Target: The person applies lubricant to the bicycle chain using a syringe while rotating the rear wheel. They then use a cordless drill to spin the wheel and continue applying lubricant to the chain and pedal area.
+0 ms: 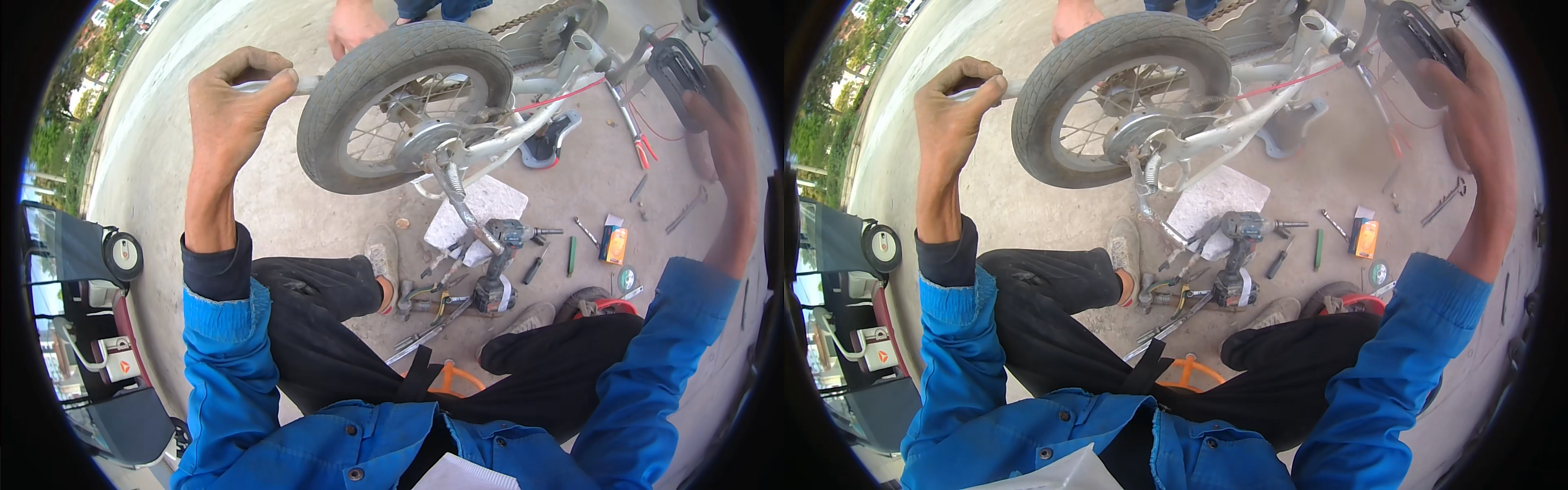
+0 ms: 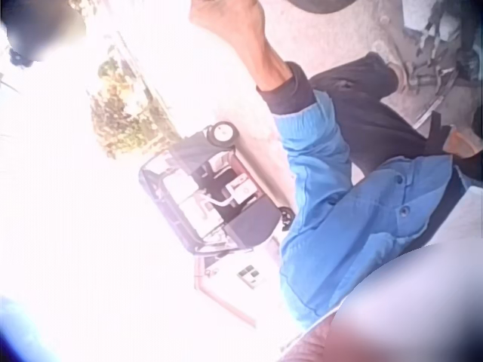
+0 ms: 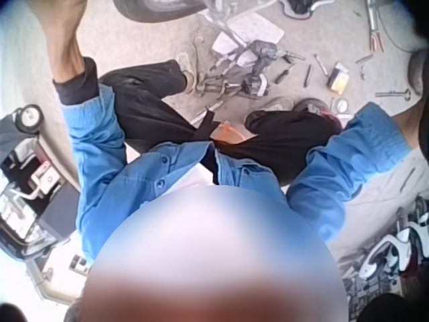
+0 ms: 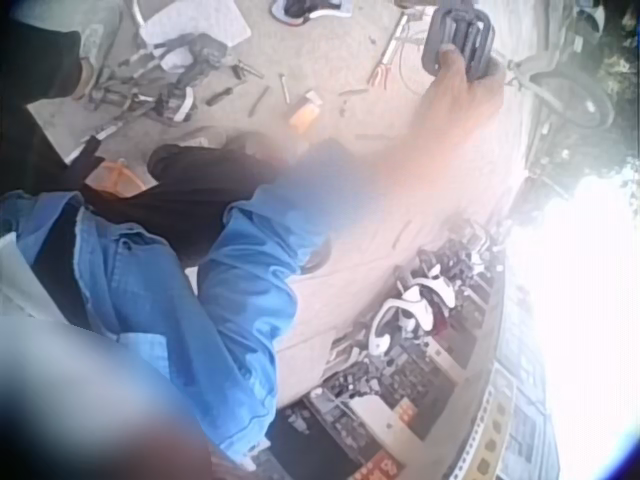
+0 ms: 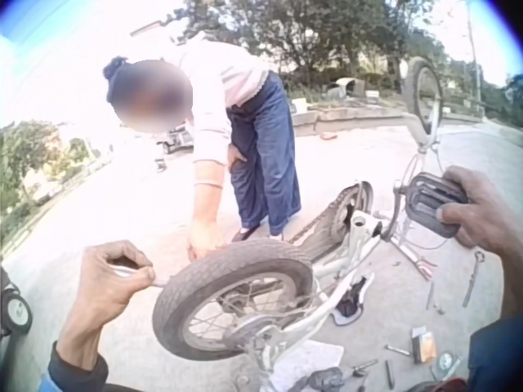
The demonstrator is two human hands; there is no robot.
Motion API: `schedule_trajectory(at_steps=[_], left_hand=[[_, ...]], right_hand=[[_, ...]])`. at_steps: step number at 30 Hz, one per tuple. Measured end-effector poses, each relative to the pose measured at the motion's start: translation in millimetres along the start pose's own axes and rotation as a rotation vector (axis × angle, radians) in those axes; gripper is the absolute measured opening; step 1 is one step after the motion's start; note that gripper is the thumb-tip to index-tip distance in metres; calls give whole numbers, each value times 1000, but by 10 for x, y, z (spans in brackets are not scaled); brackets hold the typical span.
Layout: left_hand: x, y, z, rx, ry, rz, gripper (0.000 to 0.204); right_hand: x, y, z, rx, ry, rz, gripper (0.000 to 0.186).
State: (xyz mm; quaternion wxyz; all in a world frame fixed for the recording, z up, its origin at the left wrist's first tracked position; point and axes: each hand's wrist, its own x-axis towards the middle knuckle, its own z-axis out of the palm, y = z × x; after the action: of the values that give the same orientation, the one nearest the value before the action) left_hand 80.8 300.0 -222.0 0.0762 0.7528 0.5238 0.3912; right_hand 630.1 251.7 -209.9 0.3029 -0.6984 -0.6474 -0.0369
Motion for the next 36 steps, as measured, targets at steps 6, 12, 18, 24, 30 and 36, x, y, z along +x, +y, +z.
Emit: schedule_trajectory(at_steps=[6,12,18,24,30,36], left_hand=[[-10,18,-1,-4,-18,-52,13],[0,21,-9,-102,5,-58,21],[-89,-96,-177,-226,32,-161,30],[-272,-718,-272,-620,93,-252,25],[-512,-1482,-13,-965,101,-437,33],[-708,-2239,358,-1119,97,-580,42]], right_hand=[[23,113,23,-92,206,-15,61],[9,-50,-133,-190,38,59,46],[-99,-215,-150,-117,53,119,49],[-271,-221,-25,-49,135,206,57],[-385,-370,93,-102,228,309,68],[-343,-672,152,-208,246,439,74]])
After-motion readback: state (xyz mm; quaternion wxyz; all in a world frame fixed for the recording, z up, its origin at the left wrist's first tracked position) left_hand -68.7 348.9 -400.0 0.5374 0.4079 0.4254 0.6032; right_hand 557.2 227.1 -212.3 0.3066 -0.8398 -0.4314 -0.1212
